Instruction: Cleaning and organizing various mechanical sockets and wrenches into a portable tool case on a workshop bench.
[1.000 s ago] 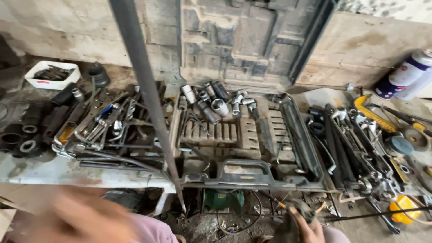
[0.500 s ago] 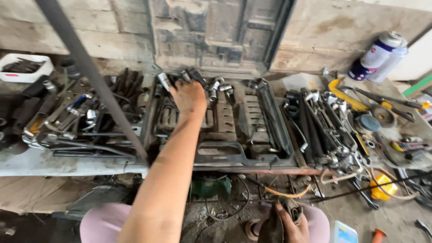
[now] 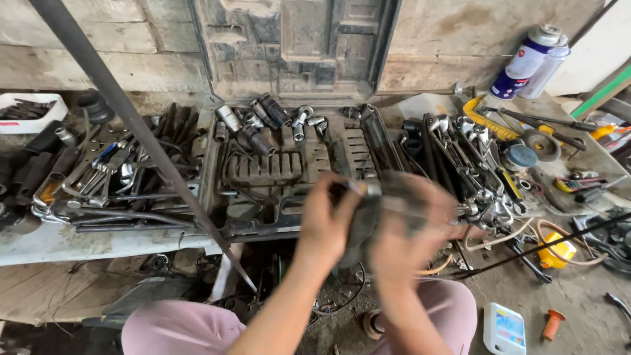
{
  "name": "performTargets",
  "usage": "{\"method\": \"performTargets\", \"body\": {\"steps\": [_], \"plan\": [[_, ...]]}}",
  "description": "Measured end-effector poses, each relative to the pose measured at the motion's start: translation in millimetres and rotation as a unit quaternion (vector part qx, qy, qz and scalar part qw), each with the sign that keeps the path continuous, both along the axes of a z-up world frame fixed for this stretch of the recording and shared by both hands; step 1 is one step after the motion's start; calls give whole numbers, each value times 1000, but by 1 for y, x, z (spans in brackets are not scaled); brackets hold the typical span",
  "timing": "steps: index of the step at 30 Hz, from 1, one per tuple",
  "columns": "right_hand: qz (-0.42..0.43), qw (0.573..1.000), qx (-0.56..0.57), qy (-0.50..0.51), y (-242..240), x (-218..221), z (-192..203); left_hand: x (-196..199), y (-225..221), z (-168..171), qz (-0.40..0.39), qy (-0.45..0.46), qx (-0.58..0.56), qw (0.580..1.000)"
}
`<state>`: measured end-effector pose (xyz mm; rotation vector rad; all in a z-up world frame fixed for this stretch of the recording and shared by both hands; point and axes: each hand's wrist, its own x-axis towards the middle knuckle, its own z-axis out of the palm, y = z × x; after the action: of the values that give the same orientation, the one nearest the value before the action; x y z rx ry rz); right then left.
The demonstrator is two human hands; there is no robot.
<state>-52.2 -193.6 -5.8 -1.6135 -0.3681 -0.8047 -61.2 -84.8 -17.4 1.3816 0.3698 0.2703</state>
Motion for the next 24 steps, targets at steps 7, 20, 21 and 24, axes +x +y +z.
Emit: {"method": "performTargets", "body": {"steps": [7,20,21,24], "plan": [[172,978,-34,111,-4,19,-38,-49,-1,17,-66,-243,331,909],[298,902,280,138,3,-13,-19,-50,-28,-29,-93,-240,-144,955],[297,902,281,136,1,-5,-28,-52,-32,-25,-95,-241,-144,955],[399,846,349,66,-5,3,-42,-57,-45,-19,-17,-159,-25,987]]}}
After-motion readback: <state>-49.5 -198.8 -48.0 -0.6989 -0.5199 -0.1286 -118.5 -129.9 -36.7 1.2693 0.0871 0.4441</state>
